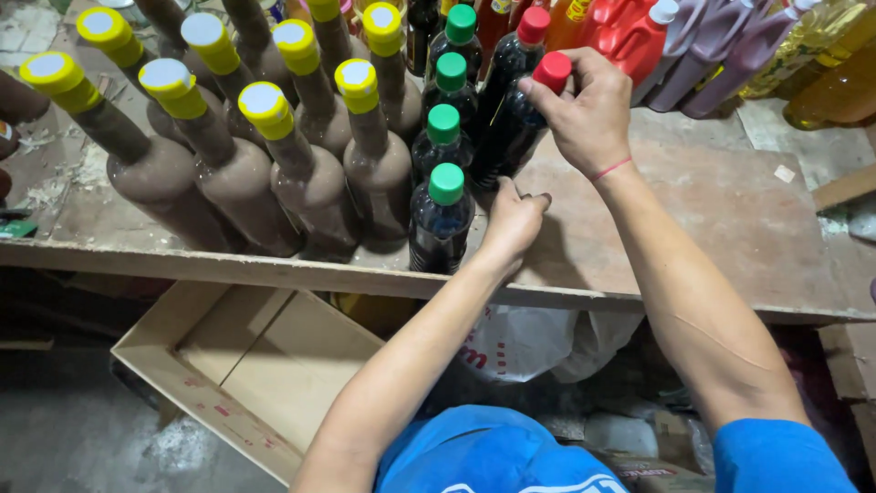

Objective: Organizing and stocking various bottled sauces on shelves in a grocery store.

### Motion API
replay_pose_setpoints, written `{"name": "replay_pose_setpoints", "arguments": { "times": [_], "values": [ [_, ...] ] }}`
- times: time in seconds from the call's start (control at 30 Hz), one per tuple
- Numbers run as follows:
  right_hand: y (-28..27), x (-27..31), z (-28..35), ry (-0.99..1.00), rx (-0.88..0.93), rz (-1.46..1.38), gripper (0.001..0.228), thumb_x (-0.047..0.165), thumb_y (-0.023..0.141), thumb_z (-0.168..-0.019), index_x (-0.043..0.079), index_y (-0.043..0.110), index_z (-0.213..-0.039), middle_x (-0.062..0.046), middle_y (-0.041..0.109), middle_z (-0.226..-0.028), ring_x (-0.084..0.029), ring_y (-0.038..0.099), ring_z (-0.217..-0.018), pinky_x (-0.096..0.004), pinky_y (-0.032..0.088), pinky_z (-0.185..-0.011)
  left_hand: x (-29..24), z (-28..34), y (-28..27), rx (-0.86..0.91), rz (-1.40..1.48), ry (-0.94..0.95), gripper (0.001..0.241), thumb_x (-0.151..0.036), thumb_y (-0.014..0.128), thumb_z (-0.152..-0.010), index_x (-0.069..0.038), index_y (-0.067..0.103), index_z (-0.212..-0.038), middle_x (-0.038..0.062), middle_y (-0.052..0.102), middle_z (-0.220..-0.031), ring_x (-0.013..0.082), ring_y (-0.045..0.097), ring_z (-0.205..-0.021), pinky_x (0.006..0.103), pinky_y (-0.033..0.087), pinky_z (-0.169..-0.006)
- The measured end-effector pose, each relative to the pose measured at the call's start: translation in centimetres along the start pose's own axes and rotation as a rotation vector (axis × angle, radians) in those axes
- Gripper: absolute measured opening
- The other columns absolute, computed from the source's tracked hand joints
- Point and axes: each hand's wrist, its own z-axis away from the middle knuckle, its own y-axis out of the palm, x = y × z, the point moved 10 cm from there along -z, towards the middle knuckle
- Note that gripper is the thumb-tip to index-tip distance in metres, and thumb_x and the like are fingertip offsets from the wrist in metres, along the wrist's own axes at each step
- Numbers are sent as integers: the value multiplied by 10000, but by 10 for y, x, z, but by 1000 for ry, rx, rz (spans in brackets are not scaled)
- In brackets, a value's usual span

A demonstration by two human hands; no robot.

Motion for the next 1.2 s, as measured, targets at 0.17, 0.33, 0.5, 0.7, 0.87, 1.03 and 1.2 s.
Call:
{"name": "replay_pose_setpoints", "arguments": {
  "times": [0.17,0.33,0.5,0.7,0.87,1.03,1.2],
  "values": [
    [11,-10,0,1,23,-21,277,145,908,-924,-12,716,-1046,57,560,-742,-22,448,-658,-221,400,-571,9,-13,-4,-56,-23,76,912,-133,676,-773,206,221,-1488,232,616,-1171,257,583,-1113,314,451,-993],
    [20,-18,0,44,47,-80,267,141,897,-914,-5,720,-1050,73,550,-732,-13,441,-649,-220,386,-562,11,-20,-7,-71,-79,69,770,-164,700,-788,226,410,-1385,277,615,-1221,270,576,-1178,335,428,-1043],
    [22,-20,0,34,44,-22,282,153,908,-905,-7,720,-1040,58,519,-693,-18,437,-636,-220,390,-556,16,-21,-5,-64,-41,13,794,-168,698,-781,232,388,-1392,327,604,-1279,316,561,-1227,363,426,-1057],
    [20,-21,1,31,43,-46,285,157,905,-910,-9,721,-1050,65,559,-724,-15,454,-649,-215,402,-564,9,-14,-7,-80,-37,68,908,-168,701,-774,218,268,-1473,348,546,-1370,327,526,-1308,341,380,-1107],
    [20,-18,-2,41,44,-41,296,165,908,-902,-7,723,-1056,63,551,-715,-17,441,-644,-214,396,-561,-3,-3,-6,-60,-89,17,946,-196,683,-754,207,243,-1489,364,581,-1343,350,567,-1284,344,429,-1072],
    [22,-24,1,23,31,-65,298,162,906,-912,-2,727,-1084,56,558,-735,-25,428,-655,-225,389,-571,-5,-3,-7,-69,-53,41,1051,-197,714,-745,202,127,-1520,361,473,-1461,349,483,-1382,329,367,-1133],
    [16,-15,1,10,27,8,322,178,926,-895,2,722,-1071,34,547,-701,-34,453,-634,-232,410,-567,3,-9,-5,-44,-1,47,1062,-199,717,-763,198,102,-1533,356,383,-1542,342,396,-1449,319,303,-1175]
  ]
}}
